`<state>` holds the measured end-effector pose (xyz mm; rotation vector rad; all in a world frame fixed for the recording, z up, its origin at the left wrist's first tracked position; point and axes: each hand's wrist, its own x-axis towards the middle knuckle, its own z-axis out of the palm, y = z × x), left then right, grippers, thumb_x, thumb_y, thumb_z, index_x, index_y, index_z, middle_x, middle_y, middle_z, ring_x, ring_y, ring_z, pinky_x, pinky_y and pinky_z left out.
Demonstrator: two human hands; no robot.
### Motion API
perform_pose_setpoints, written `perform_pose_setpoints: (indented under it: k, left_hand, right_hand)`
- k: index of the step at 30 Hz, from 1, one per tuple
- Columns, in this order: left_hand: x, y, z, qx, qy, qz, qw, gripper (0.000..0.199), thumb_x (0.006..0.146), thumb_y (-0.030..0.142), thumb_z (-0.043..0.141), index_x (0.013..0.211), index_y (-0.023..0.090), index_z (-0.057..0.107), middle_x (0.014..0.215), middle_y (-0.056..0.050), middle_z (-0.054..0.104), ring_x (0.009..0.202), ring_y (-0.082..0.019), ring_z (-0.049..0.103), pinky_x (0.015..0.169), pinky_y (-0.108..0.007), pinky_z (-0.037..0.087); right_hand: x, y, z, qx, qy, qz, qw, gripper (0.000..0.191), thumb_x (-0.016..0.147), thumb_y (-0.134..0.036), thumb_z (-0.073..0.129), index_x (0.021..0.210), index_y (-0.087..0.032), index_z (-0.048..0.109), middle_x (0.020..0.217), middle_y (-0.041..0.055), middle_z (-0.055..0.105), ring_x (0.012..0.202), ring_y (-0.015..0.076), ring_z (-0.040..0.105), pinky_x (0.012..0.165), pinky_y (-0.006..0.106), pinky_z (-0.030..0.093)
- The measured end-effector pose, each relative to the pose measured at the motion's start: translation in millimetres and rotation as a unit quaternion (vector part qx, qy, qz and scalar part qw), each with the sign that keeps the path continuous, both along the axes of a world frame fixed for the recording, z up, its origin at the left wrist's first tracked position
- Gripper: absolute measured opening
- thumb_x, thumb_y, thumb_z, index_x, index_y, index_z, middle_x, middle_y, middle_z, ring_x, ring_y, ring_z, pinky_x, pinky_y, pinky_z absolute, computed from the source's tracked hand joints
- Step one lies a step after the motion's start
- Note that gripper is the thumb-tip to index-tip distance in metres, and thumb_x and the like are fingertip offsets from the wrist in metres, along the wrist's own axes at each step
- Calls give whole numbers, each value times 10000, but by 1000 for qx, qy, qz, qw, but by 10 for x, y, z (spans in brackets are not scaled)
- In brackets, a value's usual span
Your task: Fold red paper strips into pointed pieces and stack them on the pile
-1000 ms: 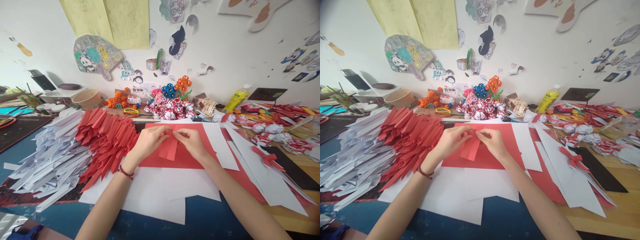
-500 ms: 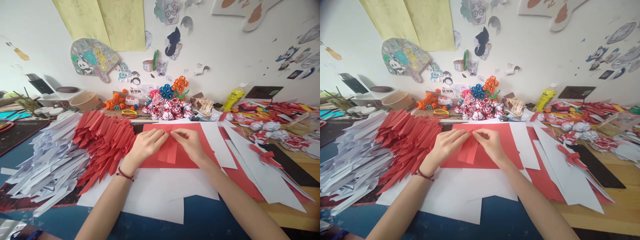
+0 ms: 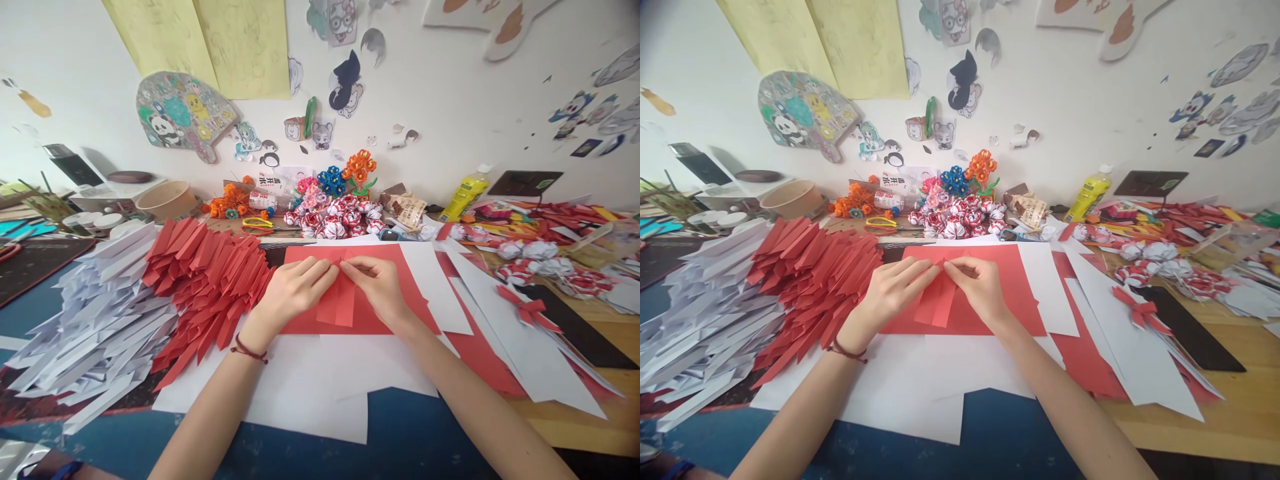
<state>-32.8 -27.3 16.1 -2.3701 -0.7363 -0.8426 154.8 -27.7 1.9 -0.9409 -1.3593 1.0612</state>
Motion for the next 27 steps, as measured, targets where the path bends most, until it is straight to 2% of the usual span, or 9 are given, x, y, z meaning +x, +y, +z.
perform_pose_setpoints:
  k: [9,21,24,27]
  left_hand:
    - [13,-7,25,54,19,3,998,145,938,115,443,1026,154,550,842,-58,660,706,-128,588,570,-252,391]
    - [14,-19,22,76,36,9,996,119,909,101,502,1001,143,565,811,-42,661,671,-125,571,537,-261,372]
    - [24,-7,-14,62,24,0,998,142,909,104,501,1021,150,575,869,-55,681,702,-128,589,552,-259,387]
    - [53,9,-47,4,-46,-23,999,160,910,123,510,1037,180,591,957,-57,693,774,-133,608,627,-253,429]
  right_hand:
    - [3,4,-13,6,8,-5,1000,164,784,-357,712,795,-197,747,815,44,725,769,202,661,680,302,522]
    - [2,-5,-16,5,16,5,1000,156,786,-348,714,809,-197,746,817,44,720,791,201,661,696,302,528]
    - [11,8,-29,9,16,1,1000,145,783,-341,718,798,-199,743,808,40,720,767,191,660,684,295,530]
    - [29,27,-44,19,16,-4,1000,126,780,-329,723,800,-206,744,797,31,718,742,177,655,668,283,526]
